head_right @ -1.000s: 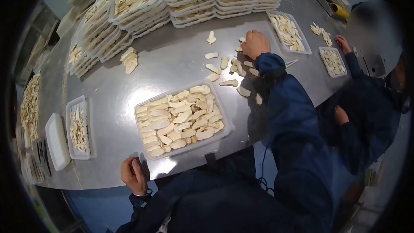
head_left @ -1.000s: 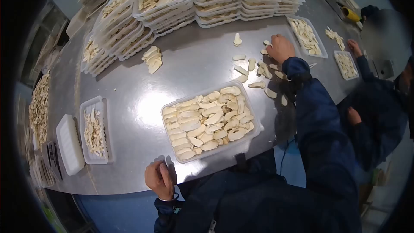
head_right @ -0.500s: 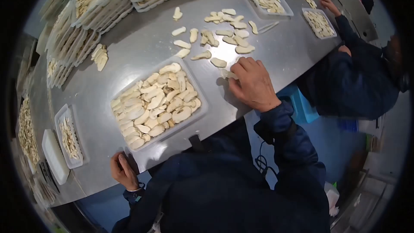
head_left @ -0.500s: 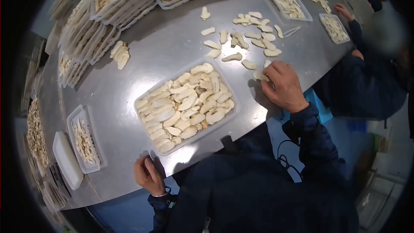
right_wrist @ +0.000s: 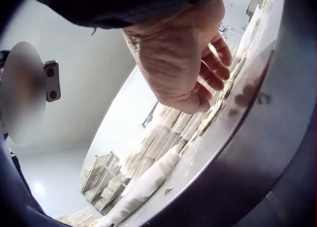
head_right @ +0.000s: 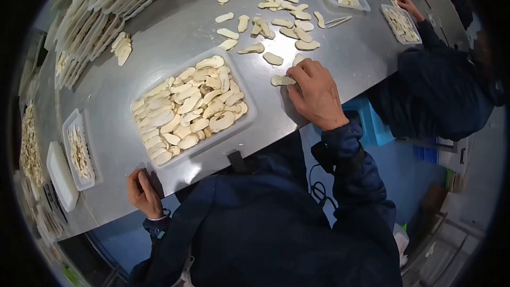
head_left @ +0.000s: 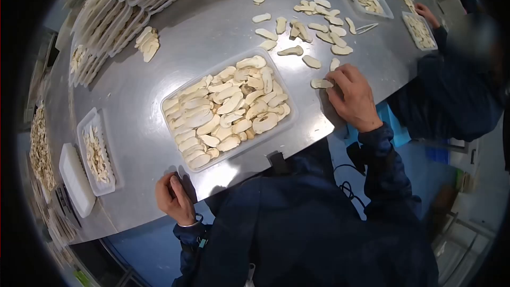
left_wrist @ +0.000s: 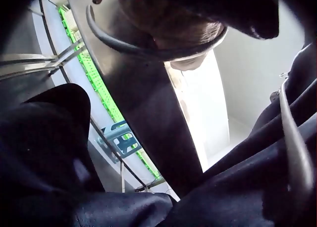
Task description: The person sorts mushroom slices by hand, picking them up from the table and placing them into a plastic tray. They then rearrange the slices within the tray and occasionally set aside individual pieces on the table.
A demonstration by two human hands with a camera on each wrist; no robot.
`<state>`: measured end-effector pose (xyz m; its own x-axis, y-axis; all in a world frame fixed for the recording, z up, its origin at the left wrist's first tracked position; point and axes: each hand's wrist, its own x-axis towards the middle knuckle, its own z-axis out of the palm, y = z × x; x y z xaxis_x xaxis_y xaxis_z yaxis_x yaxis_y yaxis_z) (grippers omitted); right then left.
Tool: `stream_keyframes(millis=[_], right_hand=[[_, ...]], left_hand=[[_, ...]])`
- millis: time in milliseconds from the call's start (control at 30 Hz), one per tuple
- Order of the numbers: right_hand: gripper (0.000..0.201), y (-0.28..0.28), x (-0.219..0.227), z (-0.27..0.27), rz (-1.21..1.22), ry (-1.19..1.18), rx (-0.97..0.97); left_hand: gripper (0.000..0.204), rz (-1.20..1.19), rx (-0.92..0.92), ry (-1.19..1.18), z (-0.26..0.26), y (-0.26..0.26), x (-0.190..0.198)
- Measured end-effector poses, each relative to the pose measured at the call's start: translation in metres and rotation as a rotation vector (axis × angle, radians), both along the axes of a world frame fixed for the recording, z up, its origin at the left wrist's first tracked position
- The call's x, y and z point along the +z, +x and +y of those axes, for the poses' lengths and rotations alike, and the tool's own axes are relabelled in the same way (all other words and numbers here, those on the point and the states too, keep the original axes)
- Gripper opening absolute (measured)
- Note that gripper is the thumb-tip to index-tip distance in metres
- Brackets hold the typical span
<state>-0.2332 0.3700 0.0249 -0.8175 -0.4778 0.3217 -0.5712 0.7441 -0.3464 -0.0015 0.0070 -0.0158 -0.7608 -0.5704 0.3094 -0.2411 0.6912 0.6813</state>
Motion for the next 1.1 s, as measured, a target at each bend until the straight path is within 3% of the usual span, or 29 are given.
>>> stream_keyframes(millis=[367,500,533,633,933,1100], right_hand=[[0.020,-0.002,0.006,0.002,0.022,0.041,0.062],[0.026,-0.033,0.016,0.023,0.021,-0.138,-0.145],[0.030,-0.045,0.018,0.028,-0.049,-0.091,-0.286],[0.028,-0.070,0.001,0.042,0.098,0.097,-0.259],[0.023,-0.049,0.002,0.035,-0.059,0.091,-0.151],[0.025,-0.068,0.008,0.050,0.018,0.055,-0.263]], left_hand=[[0.017,0.024,0.000,0.012,0.001,0.000,-0.002],[0.018,0.016,-0.012,-0.047,-0.001,0.000,-0.002],[0.018,0.031,-0.006,-0.047,0.001,-0.001,-0.001],[0.018,0.000,-0.013,-0.082,-0.001,-0.001,0.000],[0.018,0.010,-0.015,-0.077,-0.001,-0.001,-0.001],[0.016,0.022,-0.010,-0.064,0.001,-0.003,0.000]])
